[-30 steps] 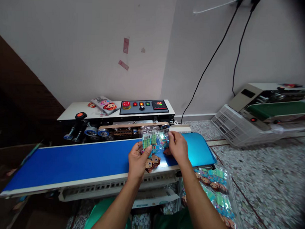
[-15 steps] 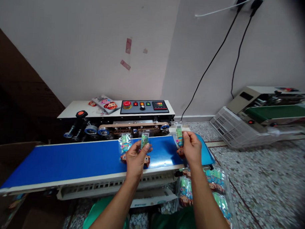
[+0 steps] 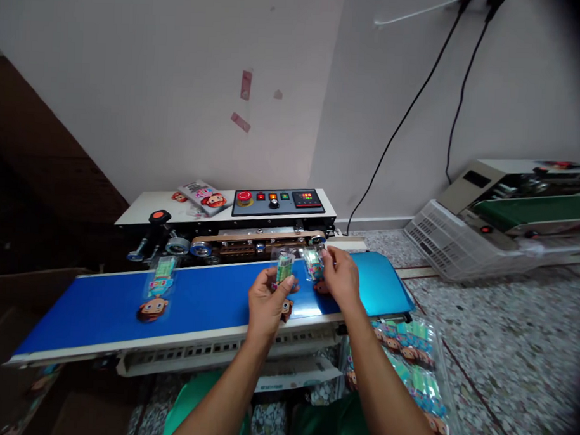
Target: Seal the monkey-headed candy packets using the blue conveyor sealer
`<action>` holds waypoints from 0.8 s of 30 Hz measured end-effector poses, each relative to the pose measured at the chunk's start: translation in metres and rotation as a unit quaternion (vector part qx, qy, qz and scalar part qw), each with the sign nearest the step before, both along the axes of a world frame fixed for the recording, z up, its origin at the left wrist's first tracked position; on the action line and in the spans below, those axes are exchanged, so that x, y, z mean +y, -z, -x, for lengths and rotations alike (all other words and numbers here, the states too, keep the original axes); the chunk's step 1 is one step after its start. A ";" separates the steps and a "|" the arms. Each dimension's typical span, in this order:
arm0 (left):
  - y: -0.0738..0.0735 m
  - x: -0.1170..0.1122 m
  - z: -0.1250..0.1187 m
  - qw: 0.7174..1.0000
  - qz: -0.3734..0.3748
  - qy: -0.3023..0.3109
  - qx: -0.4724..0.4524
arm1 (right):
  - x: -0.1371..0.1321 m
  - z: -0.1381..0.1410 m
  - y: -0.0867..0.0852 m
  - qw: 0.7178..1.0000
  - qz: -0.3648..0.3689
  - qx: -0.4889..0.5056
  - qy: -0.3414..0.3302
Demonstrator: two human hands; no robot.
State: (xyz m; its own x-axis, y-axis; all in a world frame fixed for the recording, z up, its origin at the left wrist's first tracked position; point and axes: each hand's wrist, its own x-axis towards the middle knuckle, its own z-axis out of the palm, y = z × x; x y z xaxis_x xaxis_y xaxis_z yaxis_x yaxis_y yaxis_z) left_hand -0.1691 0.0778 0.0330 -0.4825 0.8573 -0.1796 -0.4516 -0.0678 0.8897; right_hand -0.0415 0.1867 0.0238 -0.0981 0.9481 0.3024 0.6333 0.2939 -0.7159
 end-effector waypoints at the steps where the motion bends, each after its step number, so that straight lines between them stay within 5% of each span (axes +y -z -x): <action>1: 0.000 0.000 0.000 1.000 -0.007 -0.004 0.001 | -0.008 0.005 -0.003 0.996 0.019 0.069 -0.047; 5: 0.001 0.001 -0.002 0.999 -0.038 0.011 0.016 | -0.041 0.026 -0.012 0.919 0.158 0.292 -0.212; 7: 0.002 0.001 -0.004 0.998 -0.050 0.029 0.020 | -0.051 0.033 -0.014 0.903 0.159 0.345 -0.201; 11: 0.002 0.002 -0.005 0.996 -0.076 0.001 0.054 | -0.043 0.019 -0.016 0.916 0.080 0.379 -0.107; 14: 0.002 0.002 -0.003 0.996 -0.066 0.000 0.055 | -0.021 -0.011 -0.014 0.950 0.070 0.303 -0.009; 18: 0.002 0.002 -0.003 0.997 -0.054 0.026 0.045 | 0.007 -0.042 -0.004 0.995 0.042 0.026 0.087; 21: 0.002 0.002 -0.005 0.997 -0.053 0.036 0.045 | 0.017 -0.042 0.002 0.979 0.046 -0.151 0.129; 24: 0.002 0.002 -0.006 0.997 -0.051 0.038 0.049 | 0.019 -0.029 0.004 0.969 0.064 -0.200 0.133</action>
